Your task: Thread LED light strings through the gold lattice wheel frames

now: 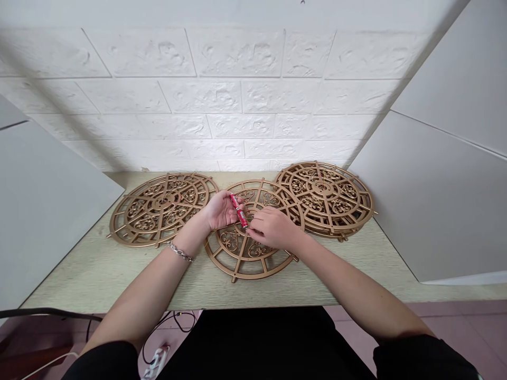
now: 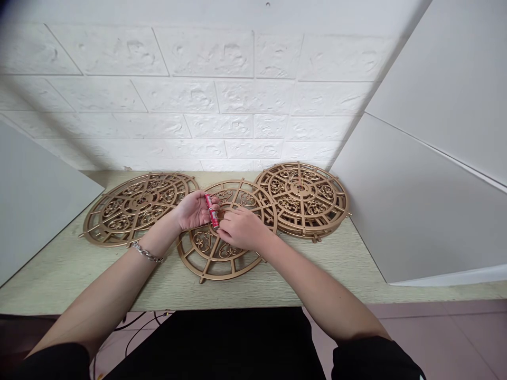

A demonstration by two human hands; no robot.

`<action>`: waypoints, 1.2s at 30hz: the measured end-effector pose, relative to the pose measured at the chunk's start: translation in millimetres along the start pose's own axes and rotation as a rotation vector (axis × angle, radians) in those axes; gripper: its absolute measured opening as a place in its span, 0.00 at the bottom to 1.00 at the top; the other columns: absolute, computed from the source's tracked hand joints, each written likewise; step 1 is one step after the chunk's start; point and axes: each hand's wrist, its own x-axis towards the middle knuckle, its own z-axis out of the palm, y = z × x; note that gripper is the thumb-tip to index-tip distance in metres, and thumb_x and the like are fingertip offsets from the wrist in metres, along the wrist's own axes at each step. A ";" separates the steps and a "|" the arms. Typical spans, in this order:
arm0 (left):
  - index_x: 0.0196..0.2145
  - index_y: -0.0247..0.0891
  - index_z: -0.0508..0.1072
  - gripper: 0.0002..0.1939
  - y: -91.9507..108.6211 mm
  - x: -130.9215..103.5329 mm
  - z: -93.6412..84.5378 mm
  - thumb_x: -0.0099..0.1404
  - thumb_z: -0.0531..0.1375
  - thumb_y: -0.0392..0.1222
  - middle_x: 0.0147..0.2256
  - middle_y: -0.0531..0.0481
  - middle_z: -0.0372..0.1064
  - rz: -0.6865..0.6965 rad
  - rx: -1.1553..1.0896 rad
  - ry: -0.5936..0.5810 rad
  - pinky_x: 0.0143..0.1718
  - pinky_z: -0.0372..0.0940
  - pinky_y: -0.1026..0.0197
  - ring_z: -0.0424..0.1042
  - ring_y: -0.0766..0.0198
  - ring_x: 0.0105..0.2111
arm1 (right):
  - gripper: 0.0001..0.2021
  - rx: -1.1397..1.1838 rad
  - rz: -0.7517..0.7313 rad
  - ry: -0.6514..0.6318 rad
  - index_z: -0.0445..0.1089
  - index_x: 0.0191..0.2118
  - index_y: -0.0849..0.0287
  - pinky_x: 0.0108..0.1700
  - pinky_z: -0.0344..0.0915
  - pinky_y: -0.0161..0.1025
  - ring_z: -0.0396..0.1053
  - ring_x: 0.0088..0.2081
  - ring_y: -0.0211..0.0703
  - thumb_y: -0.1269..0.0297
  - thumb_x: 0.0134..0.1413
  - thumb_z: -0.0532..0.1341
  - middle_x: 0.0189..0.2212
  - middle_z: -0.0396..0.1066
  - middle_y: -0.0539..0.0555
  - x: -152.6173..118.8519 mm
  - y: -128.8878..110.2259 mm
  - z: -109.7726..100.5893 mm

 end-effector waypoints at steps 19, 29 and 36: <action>0.25 0.35 0.59 0.08 -0.8 1.8 -1.0 0.58 0.44 0.37 0.19 0.46 0.62 -0.002 -0.012 0.015 0.10 0.54 0.70 0.52 0.71 0.12 | 0.12 -0.026 0.005 0.026 0.67 0.23 0.61 0.35 0.54 0.36 0.62 0.26 0.37 0.67 0.55 0.54 0.21 0.66 0.50 -0.1 -0.6 1.4; 0.24 0.36 0.59 0.07 -1.1 2.4 -2.7 0.58 0.45 0.37 0.18 0.46 0.61 0.005 -0.018 0.005 0.10 0.54 0.70 0.52 0.71 0.12 | 0.12 0.005 -0.022 0.069 0.67 0.23 0.61 0.35 0.55 0.35 0.61 0.26 0.37 0.67 0.55 0.54 0.21 0.66 0.50 -0.7 -1.0 1.1; 0.24 0.35 0.59 0.08 -0.6 2.3 -3.1 0.58 0.45 0.37 0.19 0.46 0.62 0.000 -0.006 0.005 0.10 0.54 0.70 0.53 0.71 0.12 | 0.13 -0.025 -0.020 0.093 0.66 0.23 0.61 0.36 0.54 0.35 0.61 0.25 0.36 0.68 0.56 0.52 0.21 0.66 0.50 0.6 -1.0 1.4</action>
